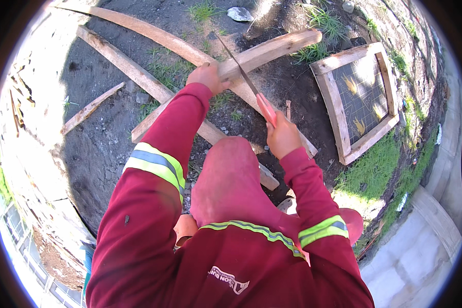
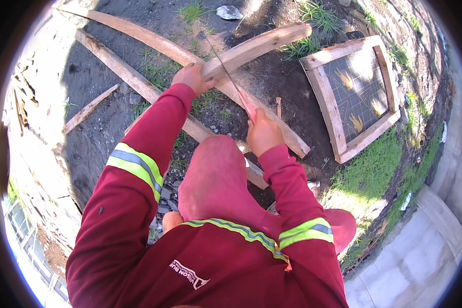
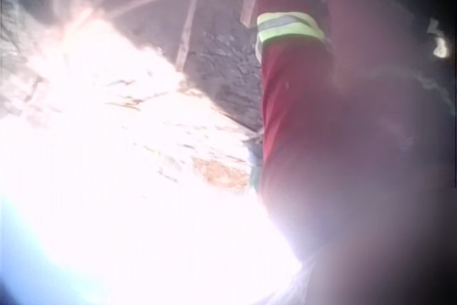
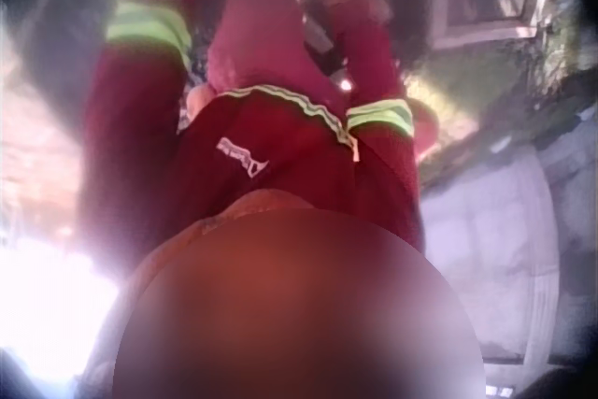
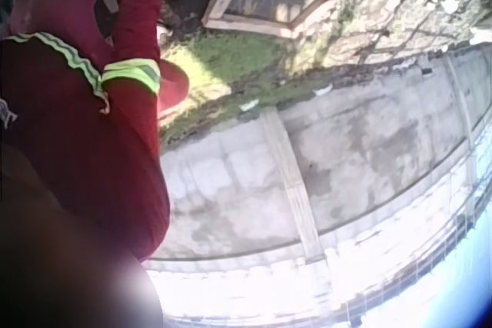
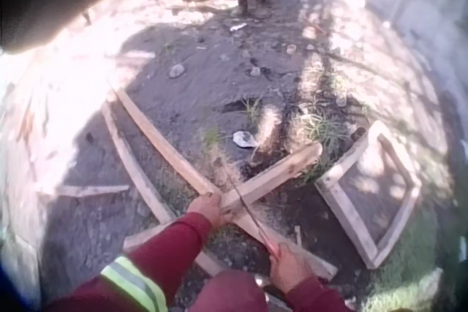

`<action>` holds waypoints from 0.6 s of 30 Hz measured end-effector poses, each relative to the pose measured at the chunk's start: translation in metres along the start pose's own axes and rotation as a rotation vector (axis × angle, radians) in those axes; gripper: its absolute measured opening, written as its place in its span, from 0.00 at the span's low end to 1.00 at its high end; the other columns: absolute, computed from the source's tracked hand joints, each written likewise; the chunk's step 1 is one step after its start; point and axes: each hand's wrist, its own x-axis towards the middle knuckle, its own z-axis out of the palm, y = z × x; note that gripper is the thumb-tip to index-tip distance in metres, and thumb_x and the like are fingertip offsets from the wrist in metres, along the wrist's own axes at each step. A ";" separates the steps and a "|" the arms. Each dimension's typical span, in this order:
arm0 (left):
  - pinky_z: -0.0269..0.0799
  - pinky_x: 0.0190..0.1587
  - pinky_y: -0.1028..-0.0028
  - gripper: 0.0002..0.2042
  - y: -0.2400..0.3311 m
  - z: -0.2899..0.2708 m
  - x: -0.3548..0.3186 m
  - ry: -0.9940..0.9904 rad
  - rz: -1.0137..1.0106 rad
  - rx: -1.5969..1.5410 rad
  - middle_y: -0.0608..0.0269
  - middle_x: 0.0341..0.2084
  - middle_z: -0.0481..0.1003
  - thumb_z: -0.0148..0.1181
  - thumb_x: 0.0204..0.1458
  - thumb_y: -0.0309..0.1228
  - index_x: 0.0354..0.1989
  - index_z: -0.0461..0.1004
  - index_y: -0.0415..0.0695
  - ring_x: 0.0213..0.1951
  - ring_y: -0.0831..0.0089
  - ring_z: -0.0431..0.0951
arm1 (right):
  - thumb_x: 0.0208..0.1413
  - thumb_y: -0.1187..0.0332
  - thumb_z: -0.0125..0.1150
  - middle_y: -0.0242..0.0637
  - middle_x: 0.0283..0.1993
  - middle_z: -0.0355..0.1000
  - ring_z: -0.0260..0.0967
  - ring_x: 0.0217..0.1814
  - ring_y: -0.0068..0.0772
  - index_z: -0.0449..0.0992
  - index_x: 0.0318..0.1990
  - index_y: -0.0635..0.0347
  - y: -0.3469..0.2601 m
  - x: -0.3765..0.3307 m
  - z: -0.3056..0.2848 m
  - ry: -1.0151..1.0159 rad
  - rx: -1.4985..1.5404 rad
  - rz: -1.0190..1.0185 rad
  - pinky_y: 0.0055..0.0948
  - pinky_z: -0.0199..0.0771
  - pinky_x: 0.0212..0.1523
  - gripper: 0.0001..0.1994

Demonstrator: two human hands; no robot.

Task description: The person saws a wooden plank to size, then assembles a rectangular wooden frame around a patterned tile. They use a hammer to drive nails into the frame, securing the pieces together. The completed frame is lifted and set aside.

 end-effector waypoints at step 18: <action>0.73 0.49 0.60 0.32 0.001 -0.004 -0.003 -0.012 0.001 0.015 0.48 0.43 0.74 0.64 0.40 0.54 0.49 0.71 0.42 0.46 0.53 0.76 | 0.55 0.67 0.56 0.60 0.28 0.72 0.72 0.33 0.64 0.67 0.44 0.64 0.015 -0.003 0.016 -0.083 -0.006 0.110 0.54 0.71 0.35 0.12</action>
